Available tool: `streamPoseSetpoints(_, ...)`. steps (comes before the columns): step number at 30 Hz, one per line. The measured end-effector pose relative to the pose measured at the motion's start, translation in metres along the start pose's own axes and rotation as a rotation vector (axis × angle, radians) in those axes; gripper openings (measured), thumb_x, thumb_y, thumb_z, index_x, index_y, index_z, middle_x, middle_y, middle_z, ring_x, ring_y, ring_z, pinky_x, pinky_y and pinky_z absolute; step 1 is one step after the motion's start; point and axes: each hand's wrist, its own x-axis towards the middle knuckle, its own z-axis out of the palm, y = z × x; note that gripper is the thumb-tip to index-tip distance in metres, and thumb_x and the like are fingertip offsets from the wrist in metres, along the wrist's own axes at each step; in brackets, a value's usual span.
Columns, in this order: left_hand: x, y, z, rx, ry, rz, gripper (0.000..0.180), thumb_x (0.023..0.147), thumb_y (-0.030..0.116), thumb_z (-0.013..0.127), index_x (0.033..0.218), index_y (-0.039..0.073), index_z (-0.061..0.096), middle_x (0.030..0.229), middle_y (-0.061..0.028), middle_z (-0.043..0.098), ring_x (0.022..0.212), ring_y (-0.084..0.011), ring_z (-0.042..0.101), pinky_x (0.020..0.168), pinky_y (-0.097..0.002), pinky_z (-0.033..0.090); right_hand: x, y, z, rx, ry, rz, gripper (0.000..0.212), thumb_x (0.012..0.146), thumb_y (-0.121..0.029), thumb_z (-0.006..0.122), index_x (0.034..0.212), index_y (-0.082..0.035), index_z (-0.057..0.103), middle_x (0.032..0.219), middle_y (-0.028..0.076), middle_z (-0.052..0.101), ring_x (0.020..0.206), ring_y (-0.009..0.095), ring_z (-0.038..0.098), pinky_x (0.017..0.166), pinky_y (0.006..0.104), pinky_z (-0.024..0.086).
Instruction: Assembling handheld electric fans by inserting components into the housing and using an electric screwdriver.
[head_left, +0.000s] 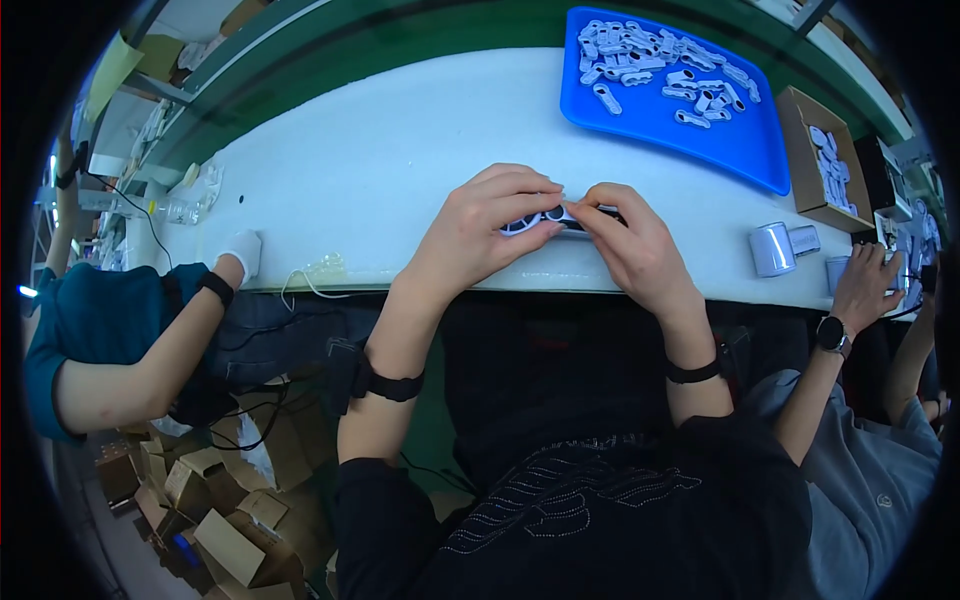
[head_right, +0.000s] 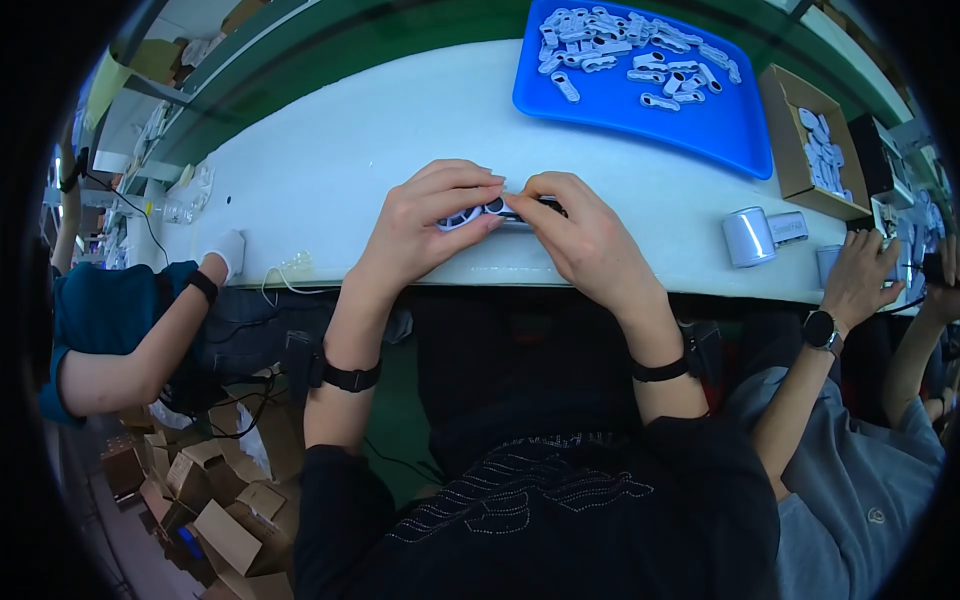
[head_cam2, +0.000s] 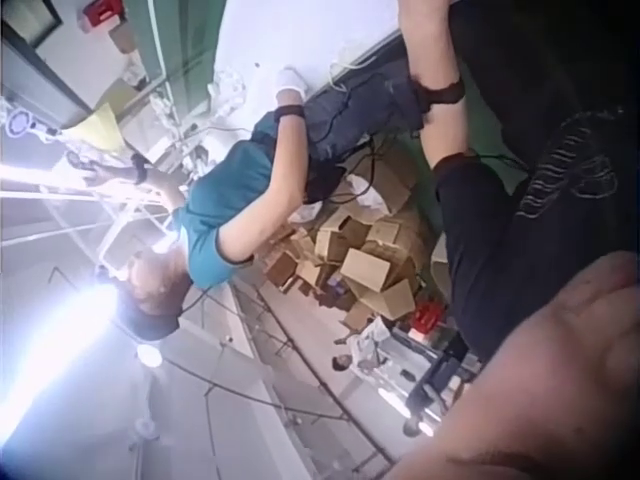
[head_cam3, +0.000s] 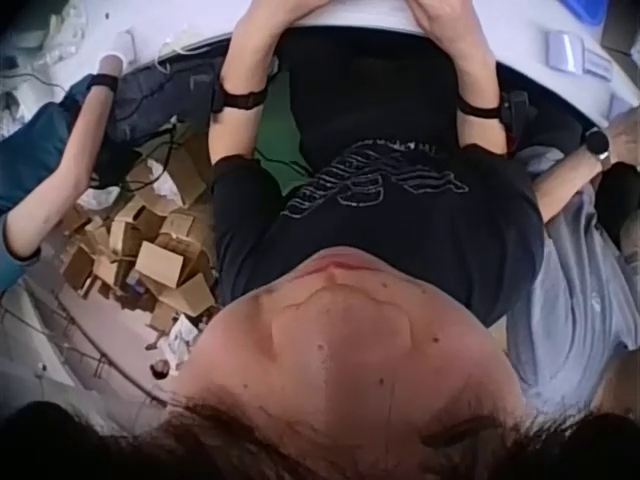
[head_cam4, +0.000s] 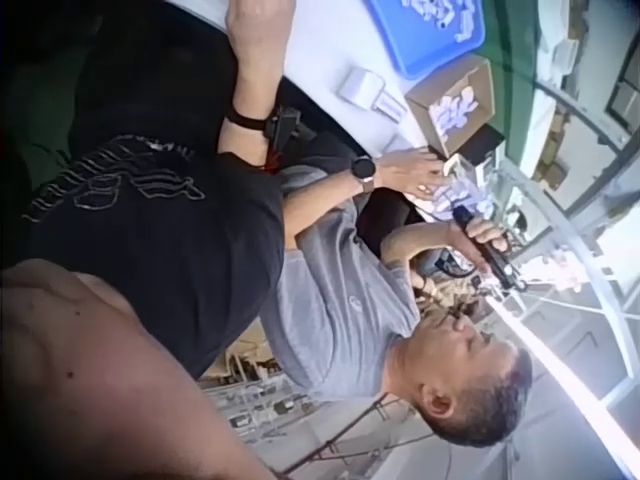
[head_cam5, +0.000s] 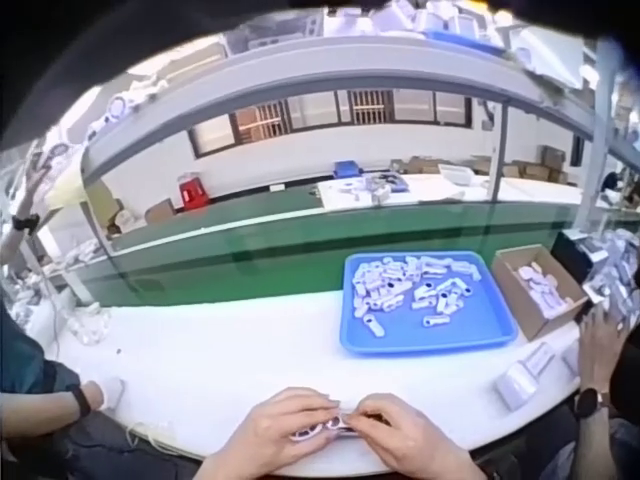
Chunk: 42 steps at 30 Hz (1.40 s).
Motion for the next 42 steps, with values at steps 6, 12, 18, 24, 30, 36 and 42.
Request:
streamPoseSetpoints(6,0.008,0.003,-0.007,0.051,-0.084,0.034,0.036,0.080,0.011,0.085,0.113,0.003,0.074,0.114,-0.0100,0.074,0.110,-0.0303,0.069,0.092,-0.0402,0.058,0.008,-0.007,-0.003,0.108,-0.020,0.235,0.029,0.087,0.004,0.077,0.115,0.001,0.076,0.109,0.013,0.070,0.098,0.026,0.070,0.079,0.0320,0.057)
streamPoseSetpoints(12,0.002,0.004,-0.007,0.055,-0.066,0.051,0.034,0.079,0.010,0.083,0.110,0.002,0.071,0.109,-0.0105,0.071,0.107,-0.0309,0.066,0.092,-0.0399,0.057,0.007,-0.006,0.006,0.064,0.060,0.163,0.022,0.085,0.001,0.080,0.107,0.002,0.078,0.105,0.011,0.073,0.097,0.026,0.070,0.079,0.0319,0.056)
streamPoseSetpoints(18,0.006,0.002,-0.011,0.047,-0.116,0.040,0.037,0.079,0.009,0.084,0.112,0.002,0.069,0.109,-0.0118,0.070,0.106,-0.0316,0.067,0.090,-0.0408,0.057,0.011,-0.008,0.005,0.008,0.045,0.149,0.021,0.084,0.003,0.080,0.105,0.003,0.078,0.104,0.012,0.074,0.097,0.026,0.070,0.083,0.0342,0.056)
streamPoseSetpoints(24,0.004,-0.004,-0.007,0.047,-0.121,0.063,0.041,0.079,0.009,0.085,0.116,0.002,0.069,0.112,-0.0121,0.071,0.107,-0.0324,0.067,0.089,-0.0410,0.058,0.007,-0.004,0.007,-0.128,0.071,-0.017,0.022,0.084,0.006,0.079,0.106,0.003,0.078,0.104,0.014,0.073,0.099,0.027,0.070,0.086,0.0343,0.056)
streamPoseSetpoints(30,-0.002,-0.014,0.003,-0.074,0.045,0.128,0.037,0.080,0.007,0.084,0.115,0.002,0.074,0.111,-0.0109,0.075,0.108,-0.0310,0.071,0.091,-0.0398,0.058,0.004,-0.002,0.012,0.038,0.082,0.178,0.021,0.087,0.001,0.079,0.108,-0.001,0.079,0.105,0.010,0.074,0.091,0.023,0.072,0.074,0.0307,0.057)
streamPoseSetpoints(36,-0.003,-0.015,0.007,-0.103,0.062,0.123,0.028,0.081,0.004,0.083,0.109,0.002,0.078,0.104,-0.0099,0.078,0.107,-0.0292,0.072,0.091,-0.0383,0.059,-0.001,-0.004,0.006,0.171,0.038,0.221,0.025,0.087,0.007,0.077,0.111,0.004,0.077,0.114,0.015,0.072,0.102,0.024,0.071,0.087,0.0316,0.056)
streamPoseSetpoints(42,0.005,-0.007,0.003,-0.018,0.020,0.078,0.026,0.080,0.001,0.082,0.106,0.002,0.079,0.102,-0.0103,0.078,0.104,-0.0286,0.073,0.088,-0.0365,0.058,-0.004,0.002,0.008,0.194,0.121,0.208,0.021,0.088,0.003,0.077,0.109,-0.001,0.079,0.108,0.009,0.074,0.088,0.019,0.073,0.072,0.0268,0.058)
